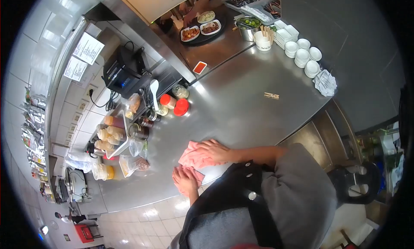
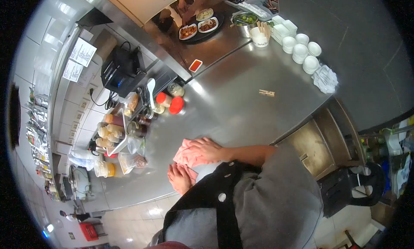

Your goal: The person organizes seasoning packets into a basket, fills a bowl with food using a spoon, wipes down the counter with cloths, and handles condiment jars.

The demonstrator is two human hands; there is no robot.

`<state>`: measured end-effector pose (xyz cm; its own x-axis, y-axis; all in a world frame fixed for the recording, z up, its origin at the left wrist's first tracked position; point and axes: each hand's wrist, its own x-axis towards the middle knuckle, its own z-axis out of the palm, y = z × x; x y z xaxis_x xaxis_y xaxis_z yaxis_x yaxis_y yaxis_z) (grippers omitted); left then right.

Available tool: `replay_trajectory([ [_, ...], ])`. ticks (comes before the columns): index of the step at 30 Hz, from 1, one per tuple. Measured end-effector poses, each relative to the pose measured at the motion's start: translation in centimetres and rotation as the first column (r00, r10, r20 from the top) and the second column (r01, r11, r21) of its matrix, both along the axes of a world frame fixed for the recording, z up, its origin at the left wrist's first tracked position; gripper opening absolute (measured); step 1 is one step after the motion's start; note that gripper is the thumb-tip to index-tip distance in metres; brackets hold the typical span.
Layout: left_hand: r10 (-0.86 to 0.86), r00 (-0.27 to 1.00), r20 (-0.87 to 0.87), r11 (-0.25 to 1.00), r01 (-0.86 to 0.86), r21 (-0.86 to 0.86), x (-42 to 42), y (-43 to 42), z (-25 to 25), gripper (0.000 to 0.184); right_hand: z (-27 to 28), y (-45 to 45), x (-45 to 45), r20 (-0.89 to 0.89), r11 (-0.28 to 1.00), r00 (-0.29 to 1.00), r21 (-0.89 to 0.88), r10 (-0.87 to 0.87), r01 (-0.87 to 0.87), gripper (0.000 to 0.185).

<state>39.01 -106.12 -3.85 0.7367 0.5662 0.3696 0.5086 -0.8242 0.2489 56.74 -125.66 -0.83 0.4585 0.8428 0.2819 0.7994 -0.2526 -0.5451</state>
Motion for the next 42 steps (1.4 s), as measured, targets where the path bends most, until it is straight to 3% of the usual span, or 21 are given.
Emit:
replay_trajectory([
  [2,0.037,0.999,-0.018,0.999,-0.037,-0.004,-0.2,-0.1,-0.1,0.040,-0.2,-0.3,0.1,0.180,0.978,0.977,0.156,0.110,-0.139,0.074],
  [3,0.040,0.999,-0.037,0.999,-0.038,0.035,-0.3,-0.1,-0.2,0.040,1.4,-1.1,0.3,0.176,0.970,0.969,0.140,0.175,-0.200,0.058],
  [10,0.130,0.991,0.012,0.991,-0.130,-0.009,0.0,-0.8,0.5,0.044,-1.2,0.0,1.3,0.150,0.944,0.955,0.178,0.254,-0.279,0.067],
  [13,0.144,0.989,0.038,0.989,-0.143,-0.030,-0.2,-0.4,0.0,0.046,1.0,-1.7,5.1,0.159,0.933,0.972,0.290,0.171,-0.212,0.032],
  [14,0.149,0.987,0.058,0.988,-0.147,-0.039,0.1,-0.1,-0.2,0.047,0.7,-2.7,6.8,-0.204,0.899,0.972,0.437,0.119,-0.018,0.032],
  [15,0.146,0.987,0.061,0.989,-0.144,-0.042,0.4,-0.1,-0.2,0.047,0.4,-3.8,8.6,-0.542,0.842,0.833,0.497,0.113,0.209,0.032],
  [17,0.137,0.990,0.042,0.988,-0.133,-0.076,0.0,-0.3,0.3,0.046,5.6,-7.8,12.4,-0.720,0.633,0.626,0.640,0.298,0.435,0.030],
  [18,0.146,0.989,0.036,0.987,-0.143,-0.076,-0.2,-0.2,0.3,0.046,2.3,-8.9,15.2,-0.452,0.767,0.878,0.503,-0.159,0.398,0.027],
  [19,0.135,0.990,0.038,0.989,-0.132,-0.059,-0.2,-0.1,0.2,0.045,-1.5,-9.8,17.7,0.038,0.832,0.875,0.330,-0.483,0.445,0.026],
  [21,0.135,0.989,0.052,0.990,-0.134,-0.034,0.0,0.0,-0.2,0.044,-2.7,-11.1,20.0,0.132,0.738,0.726,0.150,-0.675,0.658,0.030],
  [24,0.149,0.987,0.058,0.988,-0.147,-0.038,-0.1,0.0,-0.4,0.044,-4.6,-9.5,18.1,0.260,0.718,0.679,0.099,-0.687,0.689,0.035],
  [25,0.153,0.986,0.062,0.988,-0.151,-0.036,-0.1,0.1,-0.3,0.044,-4.6,-8.6,15.8,0.211,0.750,0.728,0.044,-0.653,0.660,0.037],
  [29,0.148,0.987,0.055,0.986,-0.144,-0.083,0.0,-0.2,-0.1,0.044,-2.8,-6.4,4.9,0.134,0.991,0.986,-0.069,-0.103,0.113,0.032],
  [31,0.156,0.987,0.035,0.986,-0.154,-0.066,0.1,-0.2,0.0,0.044,-2.3,-5.7,2.2,0.198,0.977,0.975,0.163,0.102,-0.136,0.029],
  [34,0.147,0.988,0.041,0.986,-0.143,-0.083,0.1,-0.2,0.1,0.043,-3.8,-4.3,6.4,0.333,0.987,0.937,0.077,0.106,-0.139,0.026],
  [37,0.127,0.991,0.051,0.989,-0.122,-0.085,-0.2,-0.4,0.1,0.043,-1.4,-5.6,16.0,0.088,0.942,0.964,0.253,-0.250,0.221,0.024],
  [38,0.122,0.991,0.046,0.989,-0.117,-0.093,-0.3,-0.4,0.2,0.043,-3.4,-5.9,20.4,0.210,0.841,0.842,0.357,-0.496,0.406,0.018],
  [39,0.119,0.992,0.044,0.989,-0.114,-0.098,-0.4,-0.2,0.3,0.043,3.5,-9.4,21.9,-0.413,0.646,0.900,0.651,-0.138,0.398,0.013],
  [40,0.124,0.991,0.043,0.989,-0.119,-0.091,-0.5,-0.2,0.3,0.043,5.7,-10.9,24.2,-0.666,0.441,0.739,0.696,0.103,0.566,0.009],
  [41,0.113,0.991,0.065,0.988,-0.106,-0.108,-0.7,-0.3,0.3,0.042,5.5,-13.9,25.9,-0.485,0.443,0.785,0.648,-0.386,0.619,0.021],
  [42,0.102,0.991,0.088,0.988,-0.091,-0.127,-0.8,-0.3,0.3,0.041,2.6,-15.5,29.3,-0.657,0.349,0.520,0.386,-0.546,0.854,0.031],
])
